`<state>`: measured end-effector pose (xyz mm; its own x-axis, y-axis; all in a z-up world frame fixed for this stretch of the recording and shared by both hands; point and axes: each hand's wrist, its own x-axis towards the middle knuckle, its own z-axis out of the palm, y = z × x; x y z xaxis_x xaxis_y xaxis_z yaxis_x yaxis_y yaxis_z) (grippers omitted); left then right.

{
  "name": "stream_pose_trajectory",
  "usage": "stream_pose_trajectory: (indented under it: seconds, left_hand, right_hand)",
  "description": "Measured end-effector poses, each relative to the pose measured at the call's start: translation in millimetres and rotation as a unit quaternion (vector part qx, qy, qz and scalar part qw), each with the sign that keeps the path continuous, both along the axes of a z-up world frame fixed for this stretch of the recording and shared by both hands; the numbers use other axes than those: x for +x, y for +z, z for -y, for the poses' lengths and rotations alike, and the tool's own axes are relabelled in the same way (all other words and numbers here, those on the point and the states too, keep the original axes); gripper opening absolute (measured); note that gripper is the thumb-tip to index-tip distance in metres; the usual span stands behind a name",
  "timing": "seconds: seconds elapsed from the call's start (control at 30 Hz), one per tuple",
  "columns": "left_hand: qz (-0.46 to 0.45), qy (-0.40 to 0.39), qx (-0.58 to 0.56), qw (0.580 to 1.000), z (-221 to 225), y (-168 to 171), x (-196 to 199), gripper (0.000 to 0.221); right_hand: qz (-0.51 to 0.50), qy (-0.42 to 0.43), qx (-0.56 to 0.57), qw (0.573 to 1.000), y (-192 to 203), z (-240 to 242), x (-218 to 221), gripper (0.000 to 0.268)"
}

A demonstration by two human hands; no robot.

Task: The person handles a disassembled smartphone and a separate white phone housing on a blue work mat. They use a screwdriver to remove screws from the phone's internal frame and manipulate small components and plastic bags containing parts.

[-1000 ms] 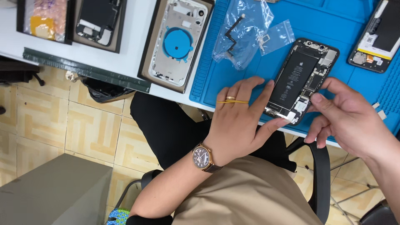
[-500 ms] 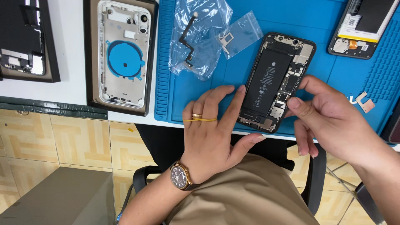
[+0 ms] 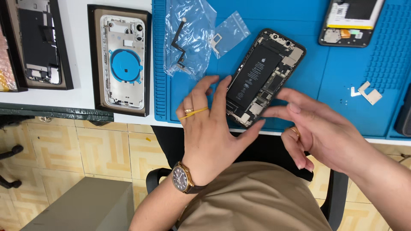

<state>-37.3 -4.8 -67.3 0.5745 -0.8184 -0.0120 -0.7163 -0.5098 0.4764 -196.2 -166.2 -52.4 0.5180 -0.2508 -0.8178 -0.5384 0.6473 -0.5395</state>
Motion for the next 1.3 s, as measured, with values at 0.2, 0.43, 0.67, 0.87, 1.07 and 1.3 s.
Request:
stream_pose_trajectory:
  seconds: [0.2, 0.43, 0.67, 0.87, 1.07, 1.3]
  left_hand:
    - [-0.034, -0.039, -0.018, 0.999, -1, 3, 18, 0.084]
    - [0.007, -0.125, -0.074, 0.989, -11, -18, 38, 0.087]
    - [0.031, -0.146, -0.075, 0.986, -15, -23, 40, 0.091]
    - [0.071, -0.135, -0.062, 0.986, -13, -26, 38, 0.089]
    - [0.067, -0.136, -0.068, 0.986, -12, -26, 38, 0.092]
    - [0.136, -0.133, -0.055, 0.98, -12, -32, 32, 0.091]
  right_hand:
    - [0.047, 0.109, -0.125, 0.985, 25, 19, -5, 0.061]
    - [-0.058, 0.197, -0.738, 0.642, 21, 82, -12, 0.02]
    - [-0.304, 0.196, -0.803, 0.473, -23, 103, 59, 0.086]
    - [-0.288, 0.165, -0.805, 0.491, -24, 98, 58, 0.085]
    - [-0.119, 0.151, -0.697, 0.691, 62, 74, -1, 0.071]
    - [-0.225, 0.132, -0.58, 0.772, 82, 128, -169, 0.053]
